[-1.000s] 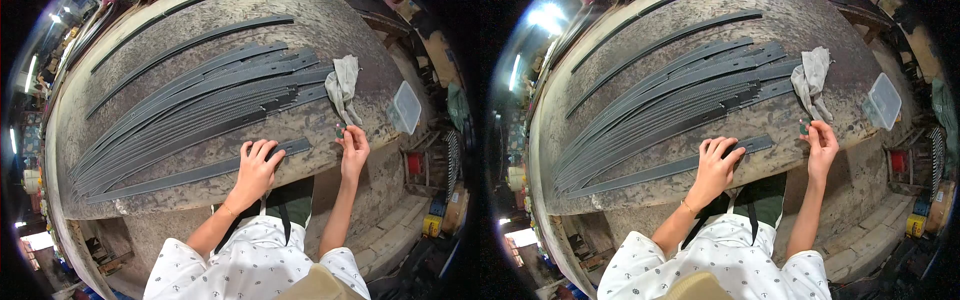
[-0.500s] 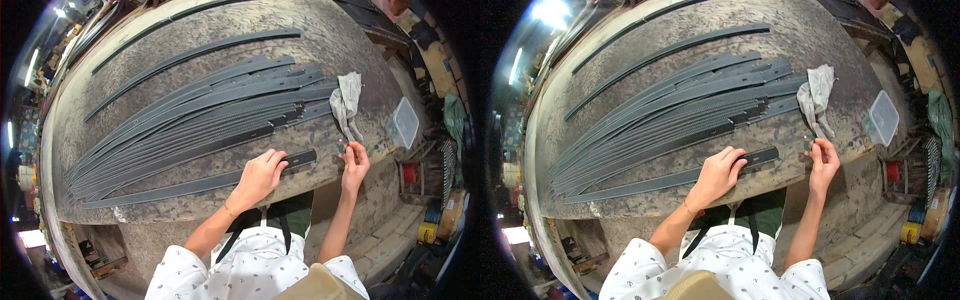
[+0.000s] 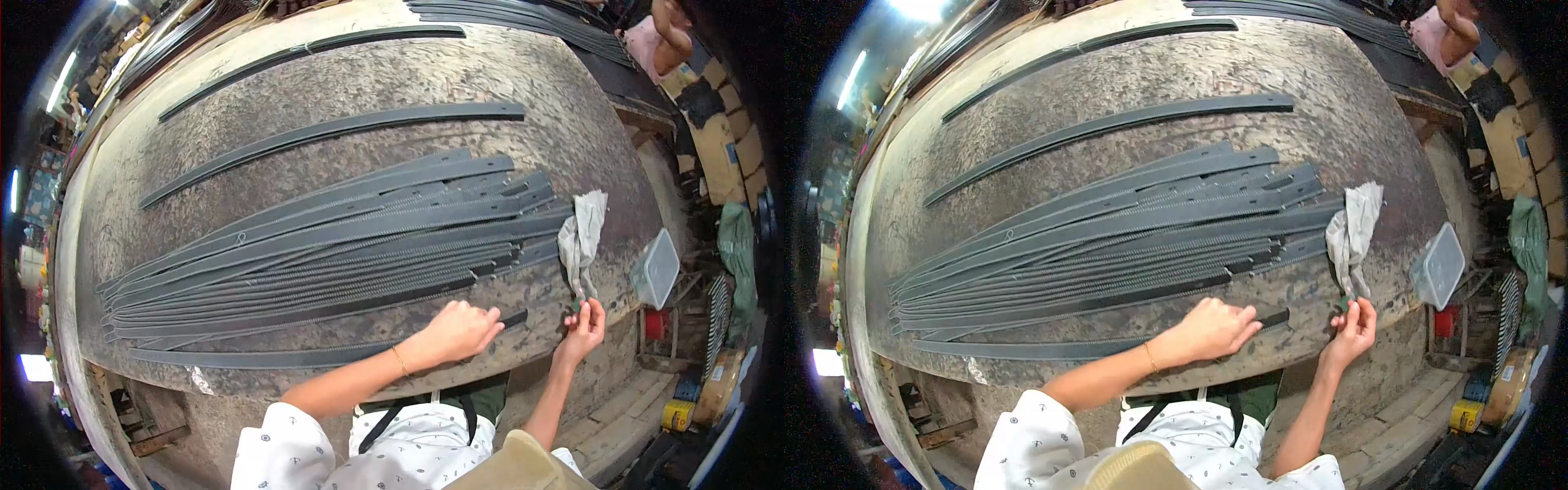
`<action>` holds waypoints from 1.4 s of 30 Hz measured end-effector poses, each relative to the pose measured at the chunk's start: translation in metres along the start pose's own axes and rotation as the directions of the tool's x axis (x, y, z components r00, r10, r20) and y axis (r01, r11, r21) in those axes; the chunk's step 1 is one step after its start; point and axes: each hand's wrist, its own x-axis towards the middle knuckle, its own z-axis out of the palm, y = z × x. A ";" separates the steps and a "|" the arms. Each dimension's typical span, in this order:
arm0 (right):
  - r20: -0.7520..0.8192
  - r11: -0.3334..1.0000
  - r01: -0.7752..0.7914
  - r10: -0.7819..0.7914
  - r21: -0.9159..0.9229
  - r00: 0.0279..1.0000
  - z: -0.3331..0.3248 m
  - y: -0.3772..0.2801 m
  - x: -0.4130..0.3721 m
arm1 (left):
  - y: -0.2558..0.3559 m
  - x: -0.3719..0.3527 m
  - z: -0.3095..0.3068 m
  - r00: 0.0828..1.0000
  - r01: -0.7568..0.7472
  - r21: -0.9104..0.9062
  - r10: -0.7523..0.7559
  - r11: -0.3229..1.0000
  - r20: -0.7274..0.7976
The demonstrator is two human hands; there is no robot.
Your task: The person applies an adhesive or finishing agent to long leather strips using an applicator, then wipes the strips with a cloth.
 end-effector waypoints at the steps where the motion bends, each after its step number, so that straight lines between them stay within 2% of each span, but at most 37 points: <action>1: -0.056 1.000 -0.003 0.003 -0.013 0.998 0.002 0.001 -0.001 | -0.003 0.000 0.000 1.000 0.003 -0.050 -0.003 0.999 0.002; 2: -0.086 0.999 0.016 -0.020 -0.042 0.996 0.005 0.000 -0.003 | -0.008 -0.001 0.000 1.000 -0.017 -0.073 0.018 0.997 0.010; 5: -0.147 0.988 0.105 -0.121 -0.117 0.982 0.004 0.005 -0.008 | -0.018 0.001 -0.002 0.990 -0.027 -0.421 -0.034 0.907 -0.137; 6: -0.160 0.982 0.116 -0.139 -0.149 0.977 0.004 0.006 -0.008 | -0.020 0.001 -0.002 0.989 -0.010 -0.509 -0.067 0.861 -0.134; 9: -0.174 0.961 0.151 -0.194 -0.233 0.965 0.003 0.010 -0.009 | -0.018 0.002 -0.005 0.995 0.037 -0.512 -0.079 0.858 -0.061; 11: -0.196 0.959 0.144 -0.194 -0.242 0.961 0.004 0.009 -0.009 | -0.019 0.001 -0.005 0.991 0.005 -0.536 -0.078 0.844 -0.112; 13: -0.202 0.963 0.138 -0.186 -0.230 0.962 0.002 0.009 -0.007 | -0.019 0.001 -0.006 0.993 0.012 -0.584 -0.080 0.812 -0.092; 23: -0.220 0.931 0.148 -0.229 -0.333 0.948 0.000 0.010 -0.005 | -0.017 0.000 -0.007 0.994 0.061 -0.605 -0.104 0.794 -0.037; 25: -0.319 0.930 0.085 -0.207 -0.357 0.925 0.011 0.002 -0.007 | -0.016 0.001 -0.009 0.994 0.066 -0.617 -0.107 0.784 -0.031; 27: -0.291 0.923 0.085 -0.205 -0.376 0.935 0.003 0.005 -0.002 | -0.016 0.001 -0.007 0.991 0.055 -0.629 -0.120 0.775 -0.062; 29: -0.278 0.921 0.129 -0.241 -0.367 0.930 0.001 0.007 -0.002 | -0.017 0.000 -0.006 0.995 0.069 -0.665 -0.100 0.744 -0.008; 30: -0.283 0.922 0.124 -0.238 -0.367 0.929 0.001 0.008 -0.003 | -0.019 -0.003 -0.009 0.994 -0.015 -0.687 -0.064 0.727 -0.090; 31: -0.296 0.934 0.126 -0.231 -0.335 0.927 0.002 0.010 -0.001 | -0.022 -0.004 -0.006 0.994 -0.009 -0.685 -0.068 0.729 -0.085; 32: -0.312 0.943 0.124 -0.224 -0.310 0.923 -0.003 0.010 0.003 | -0.021 -0.005 0.001 0.976 -0.103 -0.619 -0.040 0.779 -0.212; 33: -0.309 0.924 0.111 -0.233 -0.365 0.922 -0.022 0.017 0.013 | -0.020 -0.009 -0.001 0.946 -0.188 -0.548 0.000 0.815 -0.323; 34: -0.110 0.934 0.185 -0.227 -0.305 0.968 -0.070 0.033 0.030 | -0.020 -0.010 0.002 0.991 -0.084 -0.542 0.015 0.836 -0.131; 35: -0.173 0.930 0.085 -0.155 -0.358 0.973 -0.041 0.017 0.023 | -0.022 -0.004 -0.002 0.995 0.011 -0.538 0.044 0.843 0.090; 36: -0.137 0.836 0.193 -0.302 -0.514 0.943 -0.029 0.018 0.012 | -0.021 0.002 0.006 0.991 0.098 -0.609 -0.021 0.787 0.133; 37: 0.025 0.722 0.323 -0.391 -0.612 0.920 -0.022 0.015 0.005 | -0.025 0.006 -0.013 0.982 0.150 -0.598 -0.048 0.787 0.183; 38: -0.091 0.750 0.232 -0.362 -0.619 0.928 -0.014 0.015 0.005 | -0.023 0.006 -0.009 0.991 0.130 -0.598 -0.101 0.791 0.083; 39: -0.184 0.808 0.166 -0.320 -0.565 0.929 0.006 0.010 -0.003 | -0.024 0.012 -0.016 0.978 0.208 -0.636 -0.143 0.743 0.152; 41: -0.301 0.893 0.109 -0.259 -0.437 0.918 0.008 0.010 -0.002 | -0.023 0.019 -0.013 0.959 0.249 -0.745 -0.265 0.619 0.100; 42: -0.284 0.915 0.164 -0.279 -0.370 0.917 -0.001 0.018 0.002 | -0.022 0.020 -0.012 0.962 0.221 -0.783 -0.263 0.581 0.076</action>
